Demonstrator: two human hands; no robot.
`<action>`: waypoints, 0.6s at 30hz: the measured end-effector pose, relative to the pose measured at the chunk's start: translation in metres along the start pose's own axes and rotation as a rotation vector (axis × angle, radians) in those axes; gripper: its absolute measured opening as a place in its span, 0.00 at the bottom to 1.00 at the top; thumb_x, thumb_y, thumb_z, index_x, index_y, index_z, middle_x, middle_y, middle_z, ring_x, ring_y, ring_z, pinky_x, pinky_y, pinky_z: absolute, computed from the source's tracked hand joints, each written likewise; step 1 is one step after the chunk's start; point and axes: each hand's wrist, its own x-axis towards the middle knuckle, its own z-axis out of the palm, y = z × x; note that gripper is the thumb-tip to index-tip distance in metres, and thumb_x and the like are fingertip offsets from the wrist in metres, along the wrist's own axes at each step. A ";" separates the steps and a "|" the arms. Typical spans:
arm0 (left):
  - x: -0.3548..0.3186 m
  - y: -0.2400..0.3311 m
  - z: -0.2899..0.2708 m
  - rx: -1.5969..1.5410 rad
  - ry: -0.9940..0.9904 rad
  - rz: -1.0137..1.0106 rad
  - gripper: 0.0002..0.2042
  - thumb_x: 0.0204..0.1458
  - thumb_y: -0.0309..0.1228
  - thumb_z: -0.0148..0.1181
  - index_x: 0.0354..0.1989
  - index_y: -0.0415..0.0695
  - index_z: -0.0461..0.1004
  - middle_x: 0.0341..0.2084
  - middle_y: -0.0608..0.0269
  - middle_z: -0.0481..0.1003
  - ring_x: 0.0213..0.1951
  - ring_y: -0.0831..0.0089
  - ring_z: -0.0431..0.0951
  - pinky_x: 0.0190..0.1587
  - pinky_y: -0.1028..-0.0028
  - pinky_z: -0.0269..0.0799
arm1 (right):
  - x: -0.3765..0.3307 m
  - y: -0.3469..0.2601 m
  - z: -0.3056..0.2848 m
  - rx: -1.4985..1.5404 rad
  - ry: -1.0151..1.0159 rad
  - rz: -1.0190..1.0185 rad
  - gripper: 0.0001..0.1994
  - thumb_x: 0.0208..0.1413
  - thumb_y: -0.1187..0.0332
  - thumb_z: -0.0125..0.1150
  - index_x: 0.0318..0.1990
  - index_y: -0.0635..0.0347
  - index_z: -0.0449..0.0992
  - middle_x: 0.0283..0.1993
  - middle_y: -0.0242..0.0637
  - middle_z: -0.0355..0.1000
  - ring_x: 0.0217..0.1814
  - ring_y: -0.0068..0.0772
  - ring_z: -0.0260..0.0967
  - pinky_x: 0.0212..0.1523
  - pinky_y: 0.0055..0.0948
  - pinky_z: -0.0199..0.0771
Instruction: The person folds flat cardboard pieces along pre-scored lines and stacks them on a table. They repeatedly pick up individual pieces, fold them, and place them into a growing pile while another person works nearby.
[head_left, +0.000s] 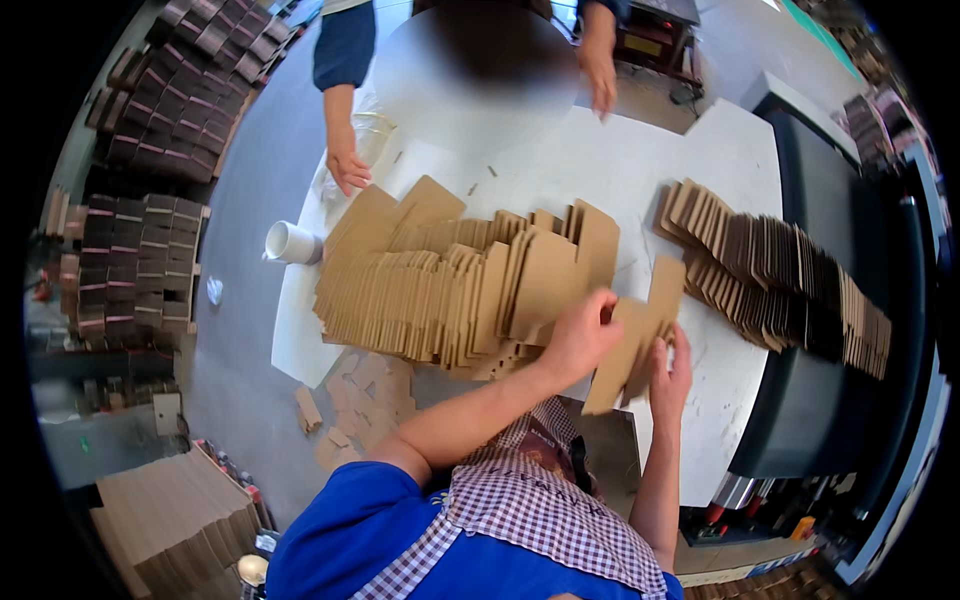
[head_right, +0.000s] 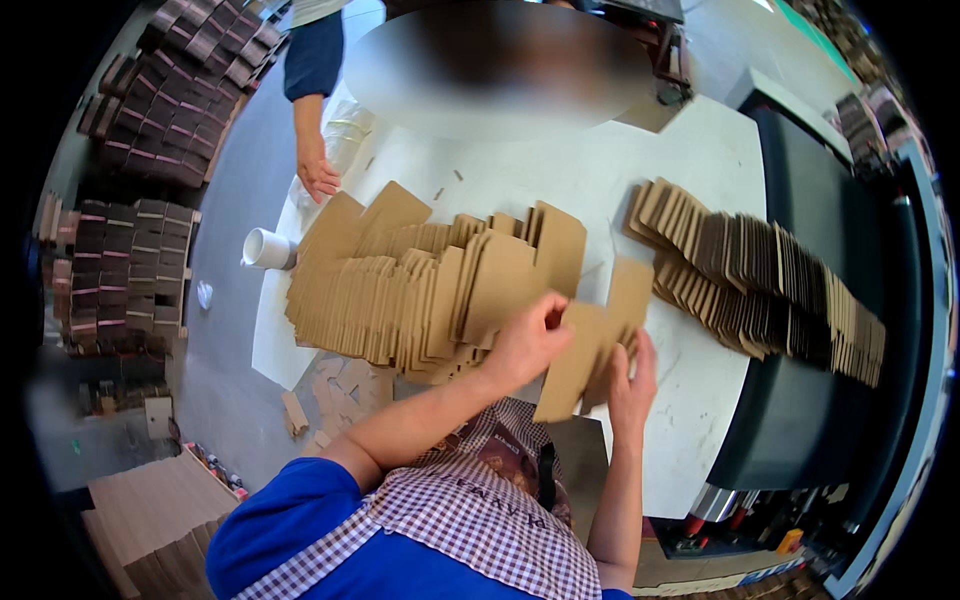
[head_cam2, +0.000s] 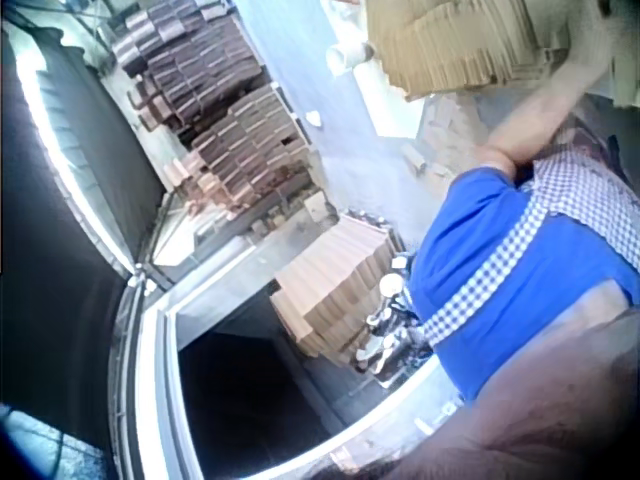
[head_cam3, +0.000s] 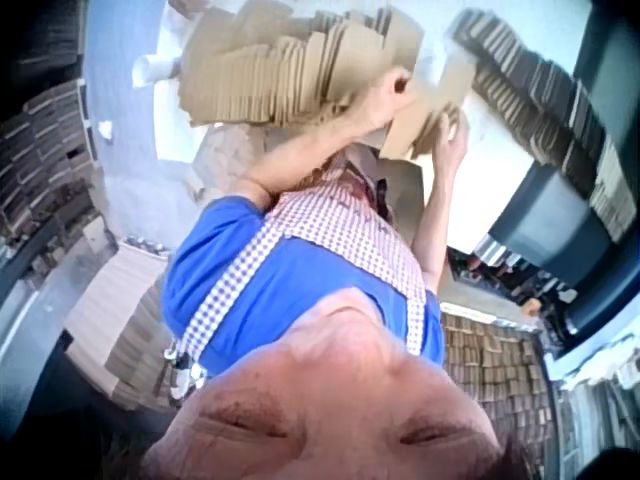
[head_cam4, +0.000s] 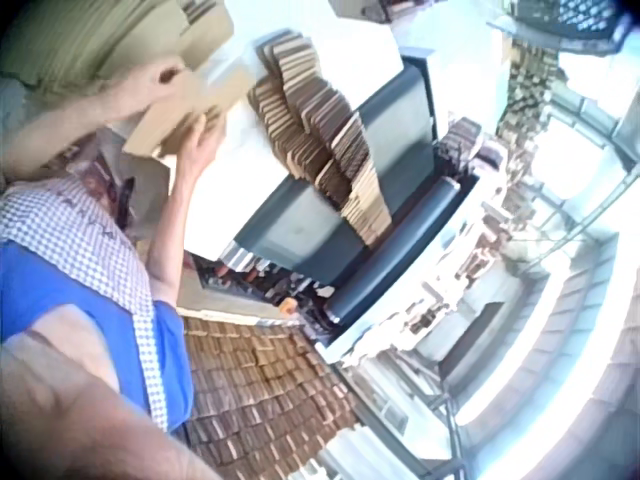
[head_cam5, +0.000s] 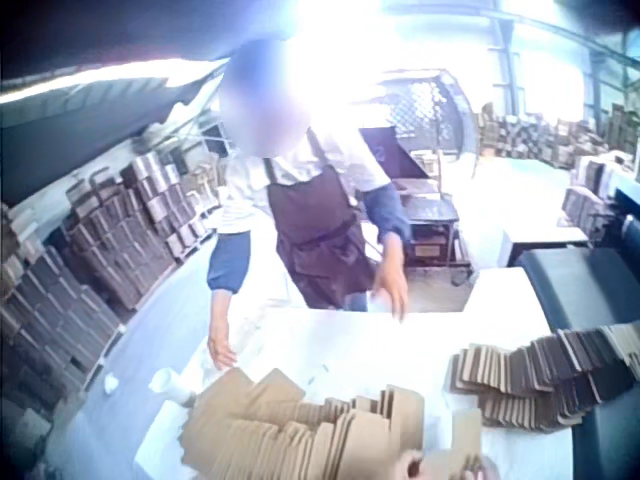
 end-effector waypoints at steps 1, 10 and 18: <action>0.007 0.020 -0.018 0.019 0.012 -0.023 0.16 0.54 0.30 0.63 0.49 0.37 0.74 0.28 0.61 0.76 0.30 0.75 0.75 0.36 0.72 0.72 | 0.008 -0.021 0.017 0.094 -0.102 0.051 0.24 0.67 0.62 0.56 0.65 0.65 0.66 0.67 0.49 0.65 0.69 0.44 0.63 0.68 0.37 0.60; -0.022 0.015 -0.155 0.501 0.410 0.438 0.14 0.53 0.28 0.65 0.48 0.41 0.77 0.45 0.53 0.76 0.45 0.57 0.76 0.47 0.64 0.72 | 0.067 -0.050 0.103 -0.276 -0.452 0.048 0.29 0.67 0.48 0.49 0.62 0.64 0.70 0.66 0.54 0.65 0.70 0.52 0.61 0.68 0.39 0.60; -0.030 0.008 -0.181 0.871 0.398 0.412 0.08 0.52 0.27 0.65 0.41 0.43 0.80 0.46 0.58 0.76 0.49 0.56 0.73 0.52 0.58 0.67 | 0.063 -0.051 0.113 -0.207 -0.440 0.087 0.30 0.64 0.45 0.51 0.59 0.65 0.70 0.59 0.58 0.68 0.62 0.58 0.66 0.63 0.44 0.67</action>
